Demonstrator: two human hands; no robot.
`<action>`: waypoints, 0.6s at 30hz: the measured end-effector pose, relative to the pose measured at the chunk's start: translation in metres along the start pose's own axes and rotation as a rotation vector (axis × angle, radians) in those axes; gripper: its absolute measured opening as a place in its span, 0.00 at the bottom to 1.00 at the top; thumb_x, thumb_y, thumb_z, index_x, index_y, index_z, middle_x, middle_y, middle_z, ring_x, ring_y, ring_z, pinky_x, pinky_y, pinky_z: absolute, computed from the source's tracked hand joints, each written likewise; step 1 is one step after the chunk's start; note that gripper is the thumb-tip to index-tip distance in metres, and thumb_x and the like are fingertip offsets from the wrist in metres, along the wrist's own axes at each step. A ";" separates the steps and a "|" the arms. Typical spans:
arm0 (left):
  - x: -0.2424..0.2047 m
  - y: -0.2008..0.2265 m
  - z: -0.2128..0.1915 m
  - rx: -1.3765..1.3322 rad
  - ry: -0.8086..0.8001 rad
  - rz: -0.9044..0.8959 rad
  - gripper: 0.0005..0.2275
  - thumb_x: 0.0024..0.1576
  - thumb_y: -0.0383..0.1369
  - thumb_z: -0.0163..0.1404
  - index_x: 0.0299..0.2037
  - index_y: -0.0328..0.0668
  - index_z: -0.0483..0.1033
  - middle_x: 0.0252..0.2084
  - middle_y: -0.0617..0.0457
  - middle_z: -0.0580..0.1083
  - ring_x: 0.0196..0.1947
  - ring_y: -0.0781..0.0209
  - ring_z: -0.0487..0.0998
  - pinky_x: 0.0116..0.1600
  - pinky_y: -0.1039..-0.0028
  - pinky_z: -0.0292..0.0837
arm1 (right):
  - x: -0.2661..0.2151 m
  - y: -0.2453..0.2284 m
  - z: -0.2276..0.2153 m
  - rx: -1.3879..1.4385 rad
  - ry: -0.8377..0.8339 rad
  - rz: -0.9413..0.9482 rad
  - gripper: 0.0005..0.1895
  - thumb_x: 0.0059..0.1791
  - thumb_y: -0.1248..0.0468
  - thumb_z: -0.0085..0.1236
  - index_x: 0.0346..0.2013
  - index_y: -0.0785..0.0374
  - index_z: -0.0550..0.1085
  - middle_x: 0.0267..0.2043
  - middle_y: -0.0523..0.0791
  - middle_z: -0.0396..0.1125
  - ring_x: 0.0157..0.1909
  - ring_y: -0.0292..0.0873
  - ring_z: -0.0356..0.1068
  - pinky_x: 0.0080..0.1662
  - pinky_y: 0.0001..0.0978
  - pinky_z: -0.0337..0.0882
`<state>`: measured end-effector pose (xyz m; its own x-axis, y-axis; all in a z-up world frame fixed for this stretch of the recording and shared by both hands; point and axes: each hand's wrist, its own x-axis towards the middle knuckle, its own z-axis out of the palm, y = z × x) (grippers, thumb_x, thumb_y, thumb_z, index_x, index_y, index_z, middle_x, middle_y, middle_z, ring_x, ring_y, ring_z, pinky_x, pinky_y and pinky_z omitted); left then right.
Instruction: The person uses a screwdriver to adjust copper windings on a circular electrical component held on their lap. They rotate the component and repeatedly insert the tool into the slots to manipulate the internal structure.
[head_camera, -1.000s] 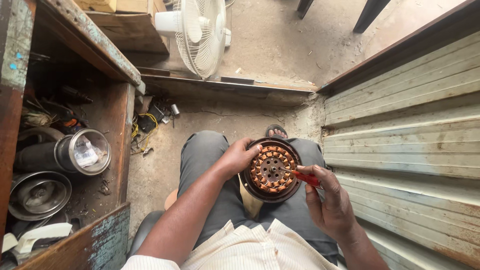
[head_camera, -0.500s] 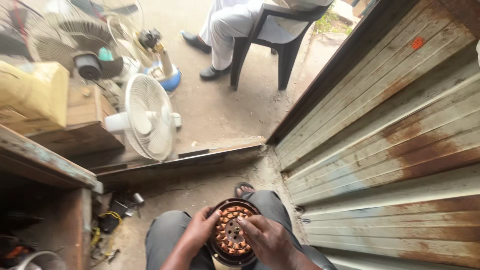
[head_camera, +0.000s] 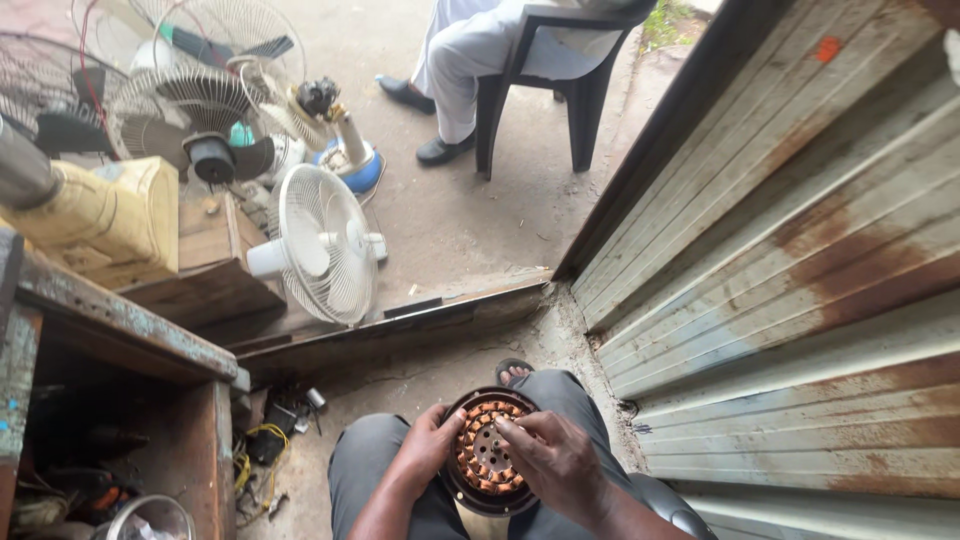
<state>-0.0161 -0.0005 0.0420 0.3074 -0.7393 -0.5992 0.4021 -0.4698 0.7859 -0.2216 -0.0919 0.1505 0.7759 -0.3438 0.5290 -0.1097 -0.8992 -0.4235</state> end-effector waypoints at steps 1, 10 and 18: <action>-0.001 0.001 0.000 -0.006 -0.003 -0.010 0.17 0.63 0.36 0.48 0.56 0.29 0.74 0.44 0.44 0.81 0.40 0.62 0.82 0.44 0.71 0.79 | 0.002 0.000 0.001 -0.027 -0.016 0.037 0.24 0.49 0.62 0.71 0.59 0.53 0.75 0.42 0.43 0.70 0.38 0.42 0.75 0.38 0.37 0.78; 0.006 -0.011 -0.008 -0.054 -0.032 0.022 0.17 0.63 0.36 0.48 0.56 0.29 0.73 0.45 0.45 0.81 0.41 0.63 0.82 0.46 0.72 0.79 | 0.009 -0.004 -0.007 0.121 0.048 -0.061 0.26 0.49 0.68 0.64 0.62 0.58 0.73 0.51 0.48 0.71 0.49 0.47 0.77 0.47 0.35 0.82; 0.009 -0.017 -0.010 0.130 0.066 0.101 0.19 0.62 0.40 0.51 0.55 0.32 0.75 0.47 0.47 0.80 0.46 0.63 0.80 0.52 0.72 0.76 | 0.001 0.002 -0.003 0.056 -0.012 -0.017 0.30 0.42 0.65 0.68 0.59 0.63 0.73 0.52 0.51 0.71 0.52 0.53 0.74 0.50 0.44 0.77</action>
<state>-0.0113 0.0053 0.0218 0.3981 -0.7547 -0.5215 0.2526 -0.4563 0.8532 -0.2228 -0.0947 0.1526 0.7846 -0.3249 0.5280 -0.0614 -0.8882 -0.4554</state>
